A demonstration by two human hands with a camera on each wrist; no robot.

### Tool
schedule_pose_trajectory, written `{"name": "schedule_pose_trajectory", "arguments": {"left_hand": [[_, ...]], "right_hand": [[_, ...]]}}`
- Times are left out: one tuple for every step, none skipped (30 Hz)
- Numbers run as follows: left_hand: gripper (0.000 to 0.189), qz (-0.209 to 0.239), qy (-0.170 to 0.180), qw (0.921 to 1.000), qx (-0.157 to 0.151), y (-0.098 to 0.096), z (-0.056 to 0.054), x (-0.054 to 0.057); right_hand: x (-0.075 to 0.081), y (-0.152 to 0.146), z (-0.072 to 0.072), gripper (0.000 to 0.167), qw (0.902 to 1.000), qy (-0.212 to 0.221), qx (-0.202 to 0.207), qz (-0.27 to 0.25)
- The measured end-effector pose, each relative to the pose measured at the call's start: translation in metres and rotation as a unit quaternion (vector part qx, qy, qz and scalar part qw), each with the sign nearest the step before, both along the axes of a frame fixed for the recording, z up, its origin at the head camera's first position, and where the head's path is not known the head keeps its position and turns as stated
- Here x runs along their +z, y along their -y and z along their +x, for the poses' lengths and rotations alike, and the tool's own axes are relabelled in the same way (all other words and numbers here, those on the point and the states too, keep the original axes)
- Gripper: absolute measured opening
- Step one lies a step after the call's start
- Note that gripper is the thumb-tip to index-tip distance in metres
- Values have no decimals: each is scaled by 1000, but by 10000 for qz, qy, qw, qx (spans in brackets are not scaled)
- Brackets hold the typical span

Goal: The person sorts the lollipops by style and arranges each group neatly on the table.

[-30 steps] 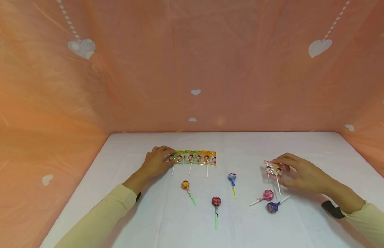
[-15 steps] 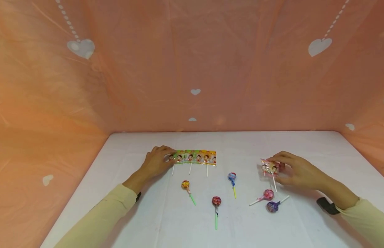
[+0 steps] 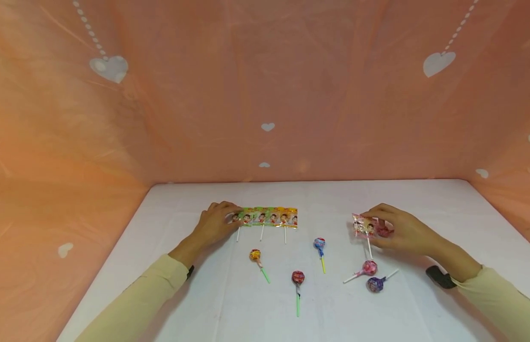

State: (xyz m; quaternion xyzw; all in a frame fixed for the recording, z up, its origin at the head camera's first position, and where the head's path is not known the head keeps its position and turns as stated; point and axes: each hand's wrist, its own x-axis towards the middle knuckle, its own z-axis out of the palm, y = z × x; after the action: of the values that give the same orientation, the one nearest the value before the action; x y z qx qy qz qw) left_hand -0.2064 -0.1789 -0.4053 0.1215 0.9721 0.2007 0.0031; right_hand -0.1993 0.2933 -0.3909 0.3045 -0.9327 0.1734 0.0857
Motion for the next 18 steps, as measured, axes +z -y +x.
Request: {"name": "schedule_pose_trajectory", "arguments": {"left_hand": [[42,11,22,10000,17,0,0,0],[42,31,46,10000,38,0,0,0],[42,50,62,10000,56,0,0,0],[42,78,74,9999,74,0,0,0],[42,93,78,9999,88,0,0,0],[42,101,73,9999,92,0,-1,-1],[41,105,68,9999,81,-1,-1,-1],[41,118,88,9999,85,-1,-1,-2],[42,122,110,9998,79,-2,-1,-2],[42,117,126,9998,71,-2,-1,-3],[42,117,141,9998,66,-3,0,-4],[42,116,154,9998,55,-3,0,-4],[42,127,186,9997,66,-4,0,-4],[43,132,202,9997,82,-4,1,-4],[43,128,195,9997,79,-4,1,-4],[43,129,191,9997,83,-4,1,-4],[42,132,180,9997,79,-3,0,-3],[42,126,166,9998,72,-3,0,-4]], "right_hand": [[1,1,0,51,10000,45,-20,-3],[1,2,0,52,10000,65,-35,18],[1,3,0,52,10000,81,-46,31],[1,4,-1,52,9999,100,-51,34],[1,4,-1,52,9999,117,-66,32],[1,5,-1,53,9999,115,-84,34],[1,6,-1,53,9998,139,-103,31],[0,7,-2,54,9998,158,-124,41],[0,8,-2,54,9997,196,-141,28],[-1,9,-2,54,9996,219,-154,29],[-1,9,-3,54,9996,233,-161,31],[-1,10,-3,54,9996,246,-157,35],[-1,11,-3,54,9996,256,-146,41],[-1,13,-4,54,9996,236,-121,39],[-1,14,-5,54,9997,219,-104,35],[-1,15,-6,54,9998,192,-70,21],[-1,16,-7,54,9999,153,-36,13],[-1,17,-8,54,9999,121,-18,7]]}}
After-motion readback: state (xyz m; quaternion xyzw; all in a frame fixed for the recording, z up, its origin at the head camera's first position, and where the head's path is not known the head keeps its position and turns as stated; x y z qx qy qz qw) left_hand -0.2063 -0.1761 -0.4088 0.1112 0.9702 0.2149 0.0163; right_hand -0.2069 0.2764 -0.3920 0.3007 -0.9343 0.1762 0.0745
